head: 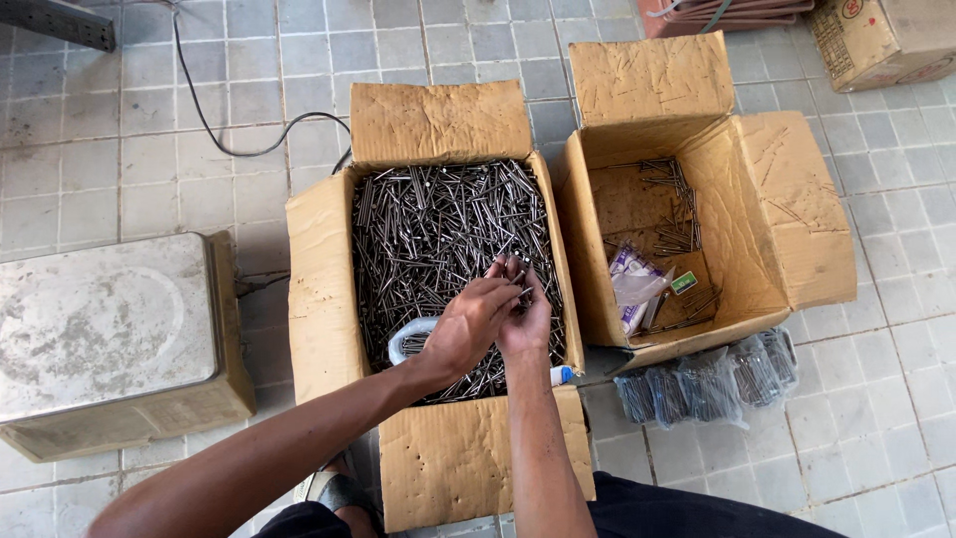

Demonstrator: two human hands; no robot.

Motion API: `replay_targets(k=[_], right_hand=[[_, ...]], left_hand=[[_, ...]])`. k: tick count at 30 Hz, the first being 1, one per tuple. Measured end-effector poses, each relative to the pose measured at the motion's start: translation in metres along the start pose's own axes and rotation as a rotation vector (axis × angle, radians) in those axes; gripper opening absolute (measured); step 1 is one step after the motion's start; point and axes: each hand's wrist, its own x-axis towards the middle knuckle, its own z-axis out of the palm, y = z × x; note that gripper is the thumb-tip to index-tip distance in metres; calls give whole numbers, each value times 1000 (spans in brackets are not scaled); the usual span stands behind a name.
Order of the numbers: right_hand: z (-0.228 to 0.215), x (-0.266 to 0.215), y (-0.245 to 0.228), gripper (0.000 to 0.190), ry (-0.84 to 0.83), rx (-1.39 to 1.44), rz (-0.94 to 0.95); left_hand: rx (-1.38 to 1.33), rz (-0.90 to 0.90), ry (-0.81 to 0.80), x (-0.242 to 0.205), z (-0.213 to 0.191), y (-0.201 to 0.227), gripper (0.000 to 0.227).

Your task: The person scoops nails from a large cardboard box into a small plastic bag, weighs the bag on a digital scale, and then seals the bag with a stapler. The process is repeated for multiple bags.

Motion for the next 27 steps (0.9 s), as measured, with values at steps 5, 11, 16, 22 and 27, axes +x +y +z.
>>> replay_targets(k=[5, 11, 16, 22, 27], right_hand=[[-29, 27, -23, 20, -58, -120, 38], [-25, 24, -36, 15, -83, -63, 131], [-25, 26, -38, 13, -34, -34, 221], [9, -17, -8, 34, 41, -378, 161], [-8, 5, -16, 30, 101, -672, 91]], left_hand=[[429, 129, -119, 3, -24, 30, 26], [550, 266, -181, 3, -39, 38, 30], [294, 7, -109, 18, -50, 41, 47], [-341, -720, -299, 22, -46, 34, 53], [-146, -586, -109, 17, -39, -3, 13]])
